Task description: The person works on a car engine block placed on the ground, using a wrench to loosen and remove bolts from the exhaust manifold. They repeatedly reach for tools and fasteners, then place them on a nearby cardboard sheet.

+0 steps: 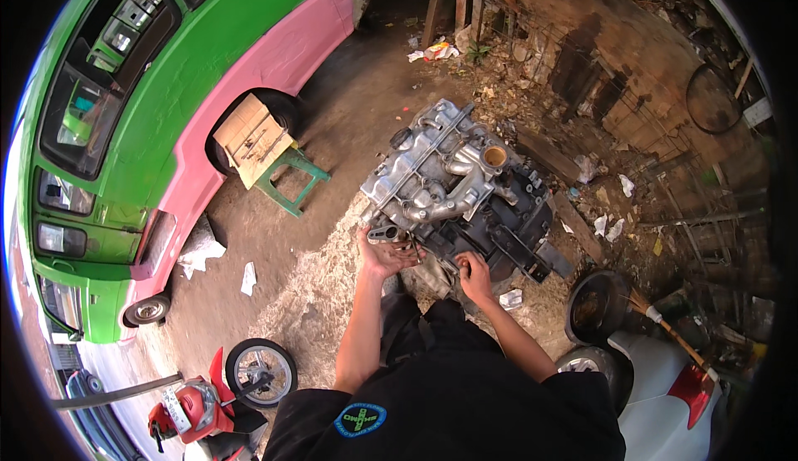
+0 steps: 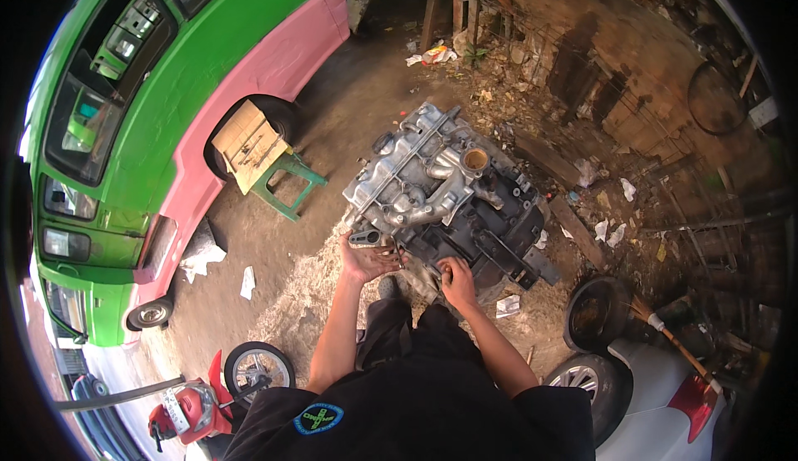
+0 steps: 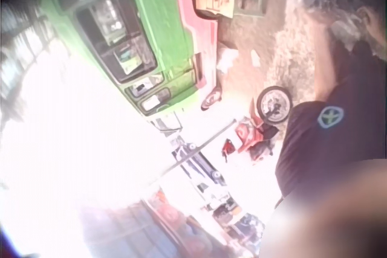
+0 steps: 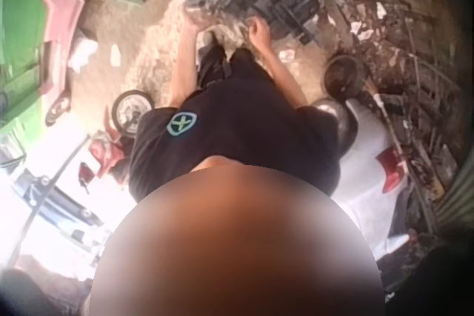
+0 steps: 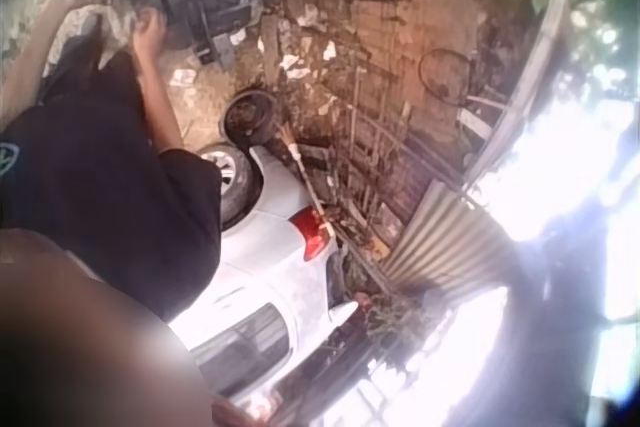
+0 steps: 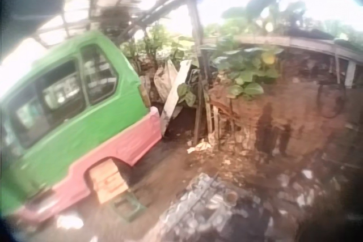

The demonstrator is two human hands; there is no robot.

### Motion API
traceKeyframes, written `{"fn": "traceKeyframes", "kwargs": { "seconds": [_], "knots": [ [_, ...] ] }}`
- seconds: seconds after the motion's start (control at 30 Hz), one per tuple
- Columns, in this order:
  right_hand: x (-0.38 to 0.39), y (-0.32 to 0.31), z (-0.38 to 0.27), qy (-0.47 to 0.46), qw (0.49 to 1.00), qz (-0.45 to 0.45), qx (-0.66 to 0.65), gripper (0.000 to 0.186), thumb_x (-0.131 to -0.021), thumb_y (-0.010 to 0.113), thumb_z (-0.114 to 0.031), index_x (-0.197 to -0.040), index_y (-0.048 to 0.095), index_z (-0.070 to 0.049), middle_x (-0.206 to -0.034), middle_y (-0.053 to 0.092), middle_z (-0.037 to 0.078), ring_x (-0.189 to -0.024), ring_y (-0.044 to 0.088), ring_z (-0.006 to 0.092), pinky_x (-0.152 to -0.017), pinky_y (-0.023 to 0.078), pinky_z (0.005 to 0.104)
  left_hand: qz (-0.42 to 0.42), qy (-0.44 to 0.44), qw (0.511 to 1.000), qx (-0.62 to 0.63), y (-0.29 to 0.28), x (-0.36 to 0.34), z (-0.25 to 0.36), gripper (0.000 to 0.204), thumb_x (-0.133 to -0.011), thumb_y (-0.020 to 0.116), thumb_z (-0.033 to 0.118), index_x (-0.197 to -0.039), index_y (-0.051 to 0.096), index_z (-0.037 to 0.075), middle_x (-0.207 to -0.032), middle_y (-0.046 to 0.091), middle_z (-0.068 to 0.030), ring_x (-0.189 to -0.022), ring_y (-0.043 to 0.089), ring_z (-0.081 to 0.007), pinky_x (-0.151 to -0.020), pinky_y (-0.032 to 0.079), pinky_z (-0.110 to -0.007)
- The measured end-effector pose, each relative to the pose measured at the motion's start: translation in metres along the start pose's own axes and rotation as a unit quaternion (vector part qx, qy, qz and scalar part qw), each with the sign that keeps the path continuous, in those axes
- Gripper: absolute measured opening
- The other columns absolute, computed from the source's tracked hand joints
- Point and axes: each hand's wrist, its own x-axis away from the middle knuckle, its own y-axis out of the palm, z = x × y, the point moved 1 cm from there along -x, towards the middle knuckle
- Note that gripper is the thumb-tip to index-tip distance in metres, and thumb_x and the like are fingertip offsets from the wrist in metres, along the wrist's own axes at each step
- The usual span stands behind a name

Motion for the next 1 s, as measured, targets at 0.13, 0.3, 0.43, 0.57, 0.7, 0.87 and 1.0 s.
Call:
{"fn": "traceKeyframes", "kwargs": {
  "seconds": [0.13,0.3,0.43,0.57,0.7,0.87,1.0],
  "knots": [
    [0.000,0.000,-0.002,-0.005,1.000,0.021,-0.011,0.021,-0.084,0.053,0.010,-0.100,0.062,-0.001,-0.087,0.057,0.011,-0.084,0.056,0.0274,-0.078,0.047,0.0368,-0.046,-0.056,0.997,-0.015,-0.003,0.001,0.014,0.121,-0.077,0.052,0.067,-0.152,0.000,-0.013,-0.153,0.013,-0.0416,-0.141,0.022,-0.0585,-0.116,0.010,-0.067],
    [0.001,0.001,-0.004,0.004,0.999,0.038,-0.026,0.023,-0.082,0.057,0.009,-0.101,0.063,-0.001,-0.088,0.059,0.012,-0.084,0.058,0.0288,-0.077,0.048,0.0412,-0.016,-0.113,0.993,-0.020,0.000,-0.005,0.028,0.117,-0.081,0.052,0.063,-0.149,0.003,-0.018,-0.151,0.016,-0.0429,-0.141,0.019,-0.0594,-0.115,0.009,-0.070],
    [0.000,0.001,-0.006,0.043,0.997,0.045,-0.044,0.023,-0.081,0.056,0.009,-0.100,0.063,-0.001,-0.089,0.059,0.013,-0.084,0.059,0.0290,-0.077,0.048,0.0402,-0.043,-0.157,0.985,-0.053,-0.003,-0.008,0.038,0.115,-0.079,0.054,0.058,-0.147,0.007,-0.021,-0.151,0.018,-0.0437,-0.140,0.021,-0.0595,-0.116,0.013,-0.068],
    [-0.001,0.002,-0.014,0.070,0.995,0.054,-0.040,0.022,-0.082,0.054,0.007,-0.099,0.064,-0.002,-0.086,0.060,0.013,-0.084,0.060,0.0295,-0.077,0.049,0.0398,-0.075,-0.179,0.973,-0.124,-0.012,-0.015,0.045,0.116,-0.073,0.056,0.057,-0.144,0.012,-0.024,-0.150,0.022,-0.0437,-0.140,0.025,-0.0571,-0.118,0.017,-0.063],
    [-0.004,0.006,-0.025,0.077,0.992,0.094,0.013,0.021,-0.083,0.053,0.004,-0.100,0.064,-0.001,-0.086,0.062,0.015,-0.081,0.061,0.0303,-0.076,0.050,0.0407,-0.092,-0.179,0.967,-0.157,-0.017,-0.019,0.045,0.122,-0.071,0.059,0.061,-0.143,0.010,-0.024,-0.150,0.022,-0.0422,-0.140,0.025,-0.0562,-0.120,0.018,-0.061],
    [-0.004,0.007,-0.031,0.164,0.979,0.117,-0.001,0.018,-0.080,0.058,-0.002,-0.096,0.067,-0.004,-0.083,0.065,0.014,-0.086,0.063,0.0325,-0.079,0.050,0.0424,-0.067,-0.168,0.977,-0.117,-0.017,-0.019,0.036,0.129,-0.068,0.062,0.061,-0.144,0.002,-0.023,-0.152,0.016,-0.0401,-0.144,0.018,-0.0544,-0.121,0.015,-0.061],
    [-0.005,0.006,-0.030,0.175,0.976,0.127,-0.014,0.020,-0.079,0.058,-0.004,-0.096,0.068,-0.004,-0.086,0.067,0.016,-0.086,0.065,0.0340,-0.079,0.052,0.0422,-0.060,-0.158,0.976,-0.136,-0.015,-0.018,0.034,0.126,-0.068,0.062,0.061,-0.143,0.007,-0.024,-0.149,0.020,-0.0402,-0.142,0.021,-0.0543,-0.120,0.018,-0.062]
  ]
}}
